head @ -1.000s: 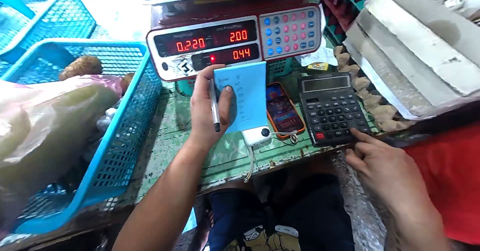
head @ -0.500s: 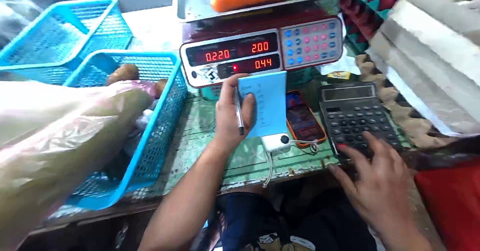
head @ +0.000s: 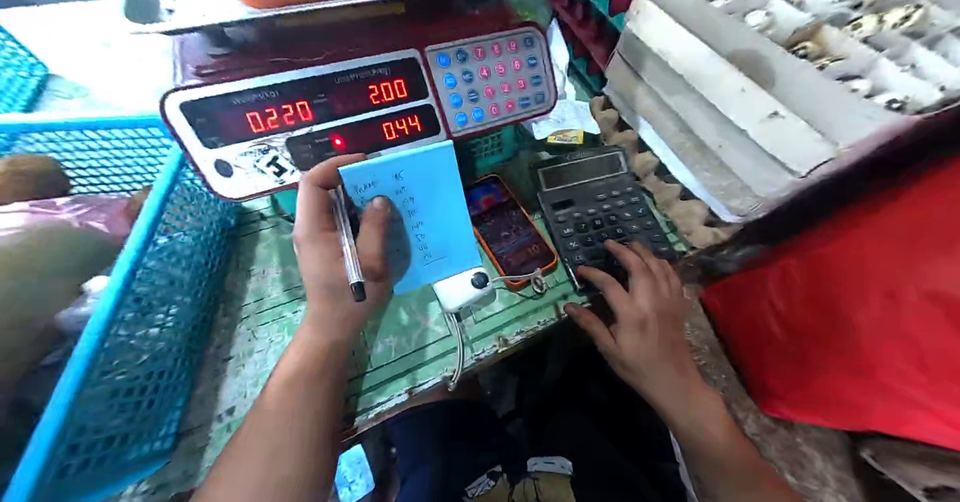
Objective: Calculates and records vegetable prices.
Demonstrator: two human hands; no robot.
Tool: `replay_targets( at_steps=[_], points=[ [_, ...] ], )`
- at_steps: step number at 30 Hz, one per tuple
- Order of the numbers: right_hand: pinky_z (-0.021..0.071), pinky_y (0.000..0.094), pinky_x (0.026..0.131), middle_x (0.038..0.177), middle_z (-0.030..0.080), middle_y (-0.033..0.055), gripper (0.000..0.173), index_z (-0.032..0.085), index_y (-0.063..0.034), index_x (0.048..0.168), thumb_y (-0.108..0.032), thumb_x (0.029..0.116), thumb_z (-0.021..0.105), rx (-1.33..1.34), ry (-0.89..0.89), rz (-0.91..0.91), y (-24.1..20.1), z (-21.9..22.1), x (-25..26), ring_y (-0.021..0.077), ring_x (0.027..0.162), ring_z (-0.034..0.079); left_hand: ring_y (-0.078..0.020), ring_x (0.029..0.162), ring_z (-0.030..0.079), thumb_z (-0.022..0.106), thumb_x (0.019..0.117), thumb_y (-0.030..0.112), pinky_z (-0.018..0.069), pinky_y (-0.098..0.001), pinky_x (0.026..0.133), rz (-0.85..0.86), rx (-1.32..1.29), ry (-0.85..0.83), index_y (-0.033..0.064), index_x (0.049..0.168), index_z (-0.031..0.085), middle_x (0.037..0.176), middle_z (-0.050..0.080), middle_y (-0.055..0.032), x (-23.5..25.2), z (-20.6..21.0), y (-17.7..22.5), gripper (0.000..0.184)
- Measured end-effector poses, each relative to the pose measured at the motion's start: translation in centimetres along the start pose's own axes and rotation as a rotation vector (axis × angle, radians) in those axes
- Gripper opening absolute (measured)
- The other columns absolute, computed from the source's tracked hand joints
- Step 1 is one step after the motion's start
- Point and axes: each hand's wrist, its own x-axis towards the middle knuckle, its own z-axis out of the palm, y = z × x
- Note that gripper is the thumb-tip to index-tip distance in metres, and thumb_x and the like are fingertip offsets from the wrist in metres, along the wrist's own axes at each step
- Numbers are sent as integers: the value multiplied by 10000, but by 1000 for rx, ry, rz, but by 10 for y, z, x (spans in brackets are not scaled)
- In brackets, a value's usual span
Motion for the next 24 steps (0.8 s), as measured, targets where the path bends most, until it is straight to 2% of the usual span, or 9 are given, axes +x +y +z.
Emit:
replay_targets(
  at_steps=[2,4,5,7,10,13,16,19,24],
  points=[
    [312,697,1135,1401,593,207,592,742,-176,1196,-659,984,473,-22,26,12,0,-2,8,451,1351,500,-30,967,677,556,991,84,591,-227,828,-12,14,7,66,1392,480,1162,654,-2,-2,0,2,409],
    [283,722,1123,1375,582,237,668,713,-133,1247,-682,984,437,-75,30,36,-1,-3,21,477,1322,498,-50,961,690,553,995,80,602,-242,811,-29,46,2,74,1398,479,1172,662,-21,-2,-2,3,410],
    [242,738,1136,1388,567,240,700,698,-132,1272,-701,982,410,-108,7,49,1,-1,26,478,1349,476,-56,956,695,545,999,84,606,-245,804,-37,65,-6,79,1402,473,1175,662,-24,-2,-2,4,410],
    [171,760,1155,1403,573,210,751,699,-136,1264,-736,978,348,-150,-43,53,4,3,33,459,1408,434,-65,958,696,538,1004,88,608,-251,806,-35,72,-12,79,1404,471,1175,661,-28,-2,-2,3,406],
    [134,773,1158,1337,646,142,783,679,-128,1280,-744,988,295,-124,-78,19,7,2,36,414,1389,481,-71,963,694,533,999,75,608,-256,807,-16,32,-14,80,1397,479,1168,663,-23,-2,-3,0,401],
    [168,753,1166,1357,655,133,740,615,-118,1380,-695,1008,340,-67,-60,37,13,-13,27,421,1385,492,-57,969,691,534,992,59,602,-242,816,-13,3,-15,74,1394,479,1168,667,-12,-2,-2,-1,406],
    [220,731,1162,1442,595,157,714,571,-94,1432,-647,1004,422,-97,-9,95,19,-23,6,446,1401,466,-45,966,689,544,996,67,598,-225,815,-15,26,-4,69,1388,480,1164,666,-13,-1,-2,1,397],
    [177,762,1158,1483,565,154,795,530,-96,1480,-701,972,433,-129,-75,131,24,-25,-14,465,1428,431,-74,973,691,548,977,76,603,-254,824,14,60,25,17,1352,502,1146,672,-53,2,-1,-2,383],
    [141,777,1157,1540,519,127,874,472,-111,1533,-754,946,399,-113,-164,108,30,-28,-21,460,1473,374,-96,992,691,540,983,66,606,-273,835,18,35,19,5,1353,493,1150,668,-68,3,-1,-3,378]
  ],
)
